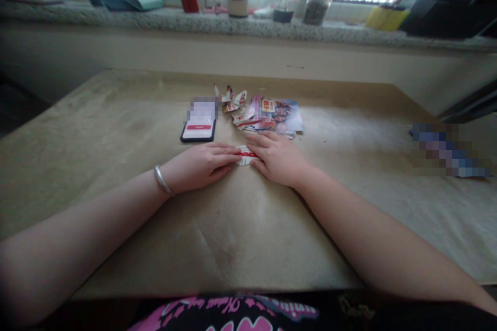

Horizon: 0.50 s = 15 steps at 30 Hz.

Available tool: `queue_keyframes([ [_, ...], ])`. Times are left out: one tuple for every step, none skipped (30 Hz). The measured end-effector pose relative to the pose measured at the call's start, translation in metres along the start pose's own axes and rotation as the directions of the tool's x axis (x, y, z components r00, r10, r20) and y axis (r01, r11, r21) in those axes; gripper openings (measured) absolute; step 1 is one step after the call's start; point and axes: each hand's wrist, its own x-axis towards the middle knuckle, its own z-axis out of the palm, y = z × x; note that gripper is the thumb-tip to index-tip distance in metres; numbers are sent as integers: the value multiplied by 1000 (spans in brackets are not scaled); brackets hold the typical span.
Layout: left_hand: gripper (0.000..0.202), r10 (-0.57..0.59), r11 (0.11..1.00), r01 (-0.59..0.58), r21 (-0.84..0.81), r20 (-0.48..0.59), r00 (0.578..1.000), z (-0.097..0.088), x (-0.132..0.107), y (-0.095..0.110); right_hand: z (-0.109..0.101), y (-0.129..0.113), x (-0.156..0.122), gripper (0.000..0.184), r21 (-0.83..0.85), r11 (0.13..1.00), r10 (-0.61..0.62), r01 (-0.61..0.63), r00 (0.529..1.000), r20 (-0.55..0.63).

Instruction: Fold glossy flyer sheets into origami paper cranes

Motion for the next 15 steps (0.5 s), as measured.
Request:
queue_keyframes([
  [31, 2, 1000, -2, 16, -4, 1000, 0, 0, 1, 0, 0, 0, 41, -2, 1000, 3, -3, 1000, -7],
  [31, 6, 1000, -6, 28, -9, 1000, 0, 0, 2, 0, 0, 0, 41, -4, 1000, 5, -5, 1000, -20],
  [31, 9, 999, -8, 35, -12, 1000, 1, 0, 3, -1, -1, 1, 40, -4, 1000, 3, -3, 999, -41],
  [30, 8, 999, -8, 38, -12, 1000, 1, 1, 3, -2, -1, 1, 39, 2, 1000, -6, 6, 998, -63],
  [30, 3, 999, -2, 35, -10, 1000, 1, 1, 3, -3, -2, 1, 37, 12, 1000, -22, 23, 996, -81],
  [30, -7, 1000, 7, 29, -5, 1000, 1, 1, 4, -4, -3, 2, 35, 27, 999, -41, 44, 995, -90],
  [29, -20, 1000, 20, 23, 3, 1000, 1, 1, 4, -5, -3, 2, 33, 45, 997, -60, 64, 994, -92],
  [29, -34, 999, 34, 16, 11, 999, 1, 1, 4, -6, -3, 2, 31, 64, 995, -73, 79, 993, -88],
  [29, -48, 999, 48, 11, 19, 999, 1, 1, 4, -6, -3, 3, 29, 80, 993, -80, 86, 994, -81],
  [29, -59, 998, 59, 7, 23, 998, 1, 1, 4, -6, -3, 3, 28, 95, 992, -79, 86, 994, -75],
  [28, -64, 998, 64, 3, 23, 998, 0, 1, 4, -6, -3, 3, 27, 113, 991, -69, 78, 995, -74],
  [27, -62, 998, 62, 0, 14, 998, 0, 2, 4, -5, -2, 3, 25, 132, 989, -57, 67, 995, -76],
  [26, -52, 999, 52, -1, -2, 999, -1, 2, 4, -5, -1, 3, 23, 150, 987, -44, 55, 996, -78],
  [26, -38, 999, 38, 1, -23, 999, -2, 2, 4, -4, 0, 2, 22, 164, 985, -32, 45, 996, -80],
  [26, -27, 1000, 27, 6, -41, 999, -3, 3, 4, -4, 0, 2, 21, 172, 984, -23, 37, 996, -81],
])
